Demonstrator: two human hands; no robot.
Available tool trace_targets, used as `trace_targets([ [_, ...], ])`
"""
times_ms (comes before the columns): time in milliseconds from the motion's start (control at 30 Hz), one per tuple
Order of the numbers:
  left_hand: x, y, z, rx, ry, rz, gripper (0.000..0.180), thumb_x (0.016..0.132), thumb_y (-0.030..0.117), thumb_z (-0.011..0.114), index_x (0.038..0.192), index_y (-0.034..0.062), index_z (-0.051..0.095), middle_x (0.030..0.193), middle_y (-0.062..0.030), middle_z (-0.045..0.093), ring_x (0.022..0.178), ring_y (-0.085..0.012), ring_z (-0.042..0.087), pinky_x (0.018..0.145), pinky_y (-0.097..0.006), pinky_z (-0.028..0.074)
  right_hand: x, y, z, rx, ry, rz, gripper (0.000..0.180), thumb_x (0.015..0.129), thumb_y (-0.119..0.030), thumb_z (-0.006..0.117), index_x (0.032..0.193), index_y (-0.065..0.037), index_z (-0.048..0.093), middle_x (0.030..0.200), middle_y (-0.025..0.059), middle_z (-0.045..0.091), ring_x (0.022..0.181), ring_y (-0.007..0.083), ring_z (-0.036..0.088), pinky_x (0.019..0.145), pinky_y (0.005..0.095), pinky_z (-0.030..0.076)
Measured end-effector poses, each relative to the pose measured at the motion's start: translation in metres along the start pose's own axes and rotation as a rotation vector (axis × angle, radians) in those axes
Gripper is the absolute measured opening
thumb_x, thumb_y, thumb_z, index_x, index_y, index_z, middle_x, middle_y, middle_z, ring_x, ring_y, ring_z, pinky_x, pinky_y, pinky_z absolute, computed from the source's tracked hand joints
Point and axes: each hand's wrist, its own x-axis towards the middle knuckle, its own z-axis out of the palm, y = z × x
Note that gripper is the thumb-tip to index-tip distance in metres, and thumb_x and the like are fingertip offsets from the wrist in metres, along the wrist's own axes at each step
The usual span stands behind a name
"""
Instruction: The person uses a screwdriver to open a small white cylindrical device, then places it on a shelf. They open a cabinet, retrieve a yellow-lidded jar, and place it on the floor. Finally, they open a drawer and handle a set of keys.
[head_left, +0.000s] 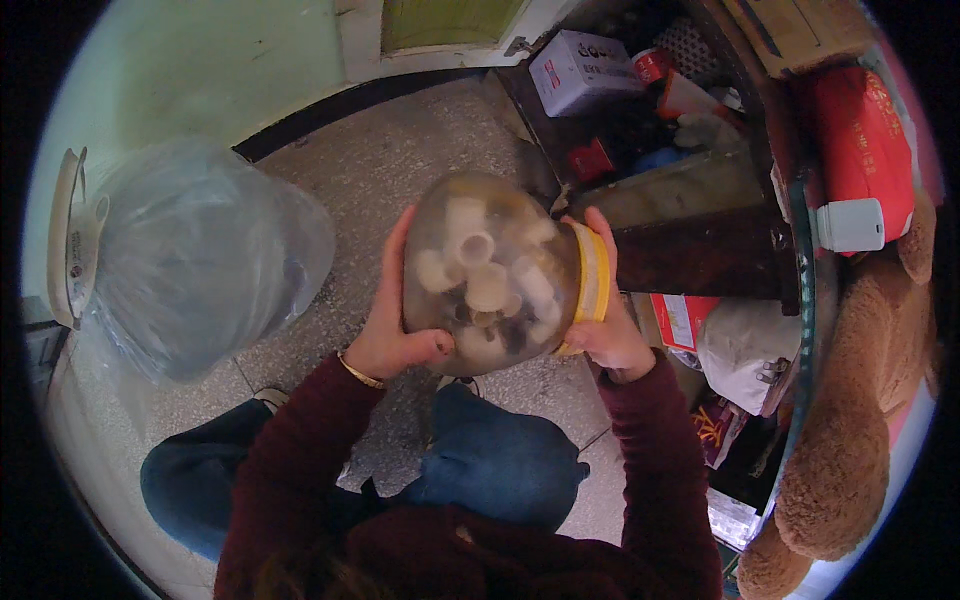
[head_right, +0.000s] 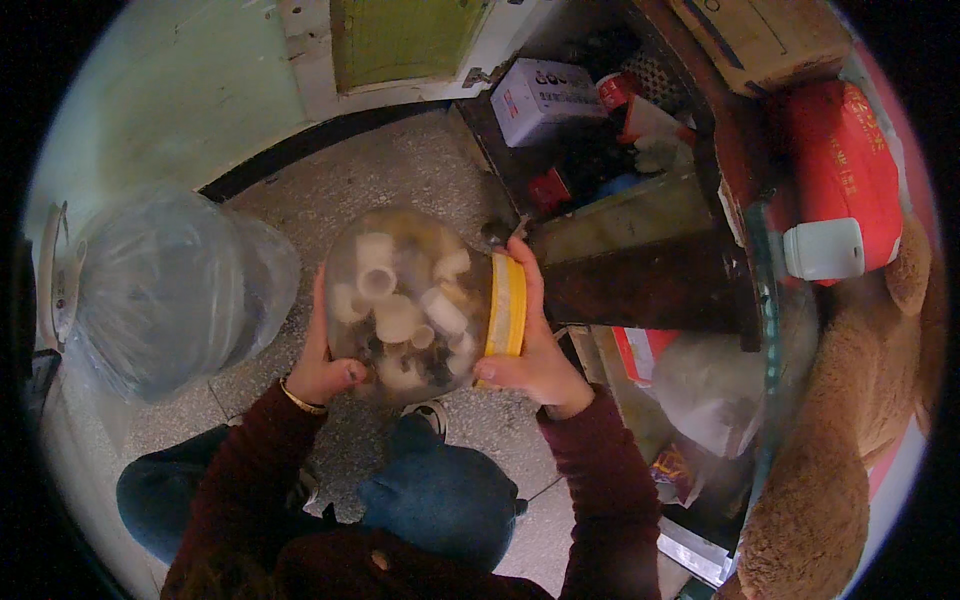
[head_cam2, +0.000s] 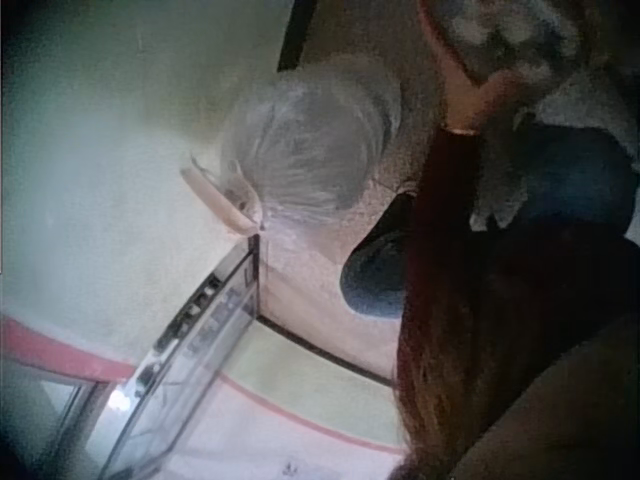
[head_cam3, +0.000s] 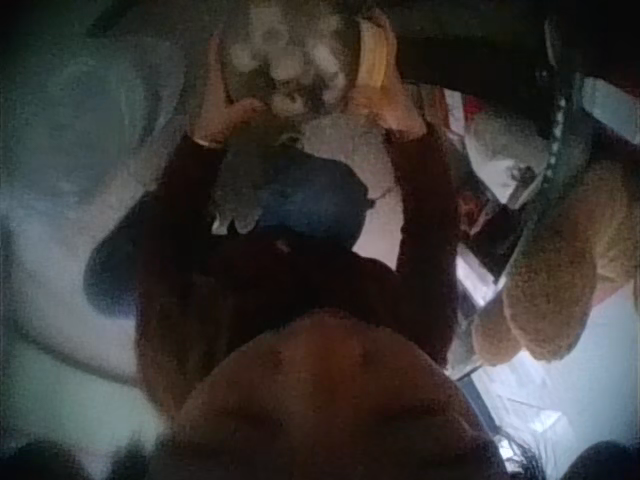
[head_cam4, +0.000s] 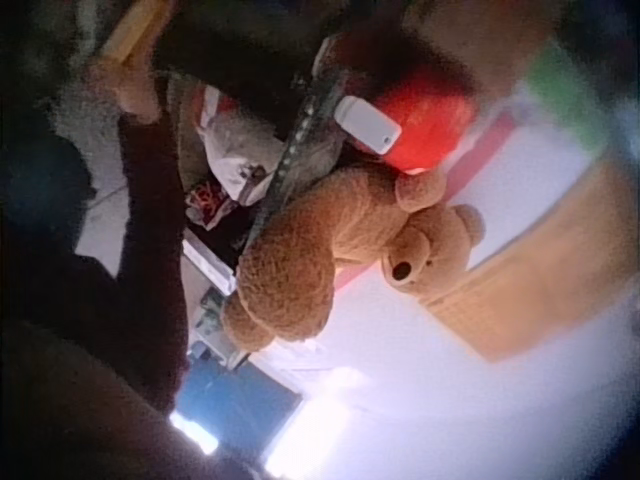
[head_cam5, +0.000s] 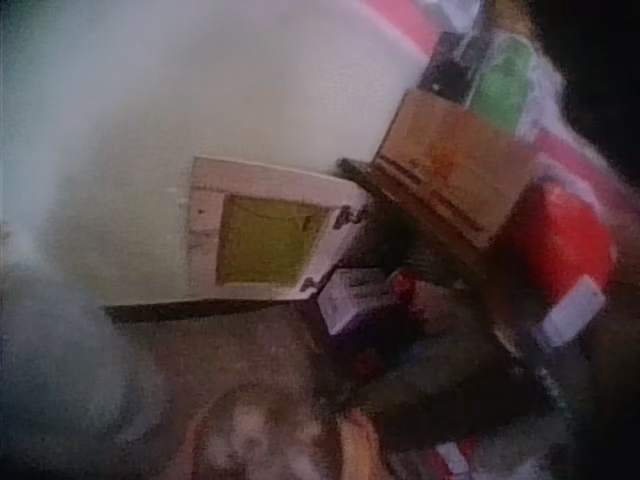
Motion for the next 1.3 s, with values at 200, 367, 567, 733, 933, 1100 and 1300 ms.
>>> trace_targets([
  [200,-0.019,-0.021,-0.024,-0.556,-0.033,-0.536,0.086,0.084,0.046,0.065,0.151,0.0064,0.028,0.146,-0.0162,0.044,0.133,-0.0302,0.045,0.112,-0.047,0.035,-0.003,-0.026,0.016,-1.026,-0.236,-0.504,0.104,0.052,-0.033,0.088,0.143,-0.027,0.04,0.147,0.0194,0.028,0.133,0.0442,0.031,0.108,0.0558,0.029],
  [367,-0.026,-0.032,-0.03,-0.632,-0.001,-0.669,0.073,0.091,0.046,0.056,0.147,0.0052,0.035,0.144,-0.0165,0.047,0.131,-0.0319,0.049,0.11,-0.045,0.038,-0.012,-0.041,0.013,-1.412,-0.61,-0.658,0.089,0.04,-0.034,0.087,0.124,-0.041,0.06,0.145,0.0178,0.034,0.13,0.0473,0.033,0.1,0.0608,0.035],
  [567,-0.001,-0.012,-0.006,0.095,-0.001,-0.157,0.108,0.068,0.023,0.078,0.155,0.0094,0.015,0.148,-0.0172,0.033,0.134,-0.0324,0.04,0.111,-0.041,0.034,-0.004,0.023,-0.006,-0.048,0.127,0.002,0.094,0.076,-0.052,0.072,0.15,-0.013,0.03,0.15,0.0114,0.037,0.141,0.0295,0.032,0.112,0.046,0.034],
  [733,0.03,0.026,-0.021,1.003,-0.488,0.348,0.121,0.051,0.034,0.087,0.151,0.0091,0.025,0.147,-0.0261,0.029,0.133,-0.0457,0.036,0.112,-0.047,0.031,-0.017,0.061,-0.008,0.538,0.025,0.335,0.081,0.088,-0.066,0.041,0.148,-0.012,0.036,0.149,0.0093,0.042,0.135,0.0271,0.044,0.111,0.0442,0.037],
  [933,0.037,0.027,-0.026,1.133,-0.625,0.384,0.125,0.053,0.045,0.088,0.152,0.0119,0.021,0.152,-0.0281,0.021,0.139,-0.0479,0.027,0.113,-0.05,0.03,-0.027,0.057,-0.006,0.432,0.025,0.167,0.089,0.082,-0.063,0.053,0.151,-0.013,0.03,0.15,0.0128,0.039,0.137,0.0293,0.041,0.113,0.0445,0.035],
  [1100,0.035,0.005,-0.016,0.184,-0.382,-0.13,0.145,0.054,0.068,0.082,0.156,0.0203,-0.008,0.162,-0.0167,0.001,0.149,-0.0327,0.011,0.118,-0.048,0.02,-0.014,0.033,-0.018,0.222,0.172,-0.078,0.11,0.072,-0.053,0.073,0.155,-0.016,0.011,0.15,0.014,0.036,0.138,0.0301,0.039,0.114,0.0451,0.032],
  [1300,0.023,-0.004,-0.001,-0.244,-0.215,-0.382,0.127,0.069,0.076,0.066,0.156,0.0249,-0.011,0.164,-0.005,0.0,0.15,-0.0254,0.008,0.119,-0.048,0.016,0.0,0.012,-0.024,-0.199,0.146,-0.153,0.124,0.063,-0.058,0.079,0.155,-0.012,0.011,0.155,0.0133,0.026,0.143,0.0273,0.028,0.117,0.0387,0.022],
])
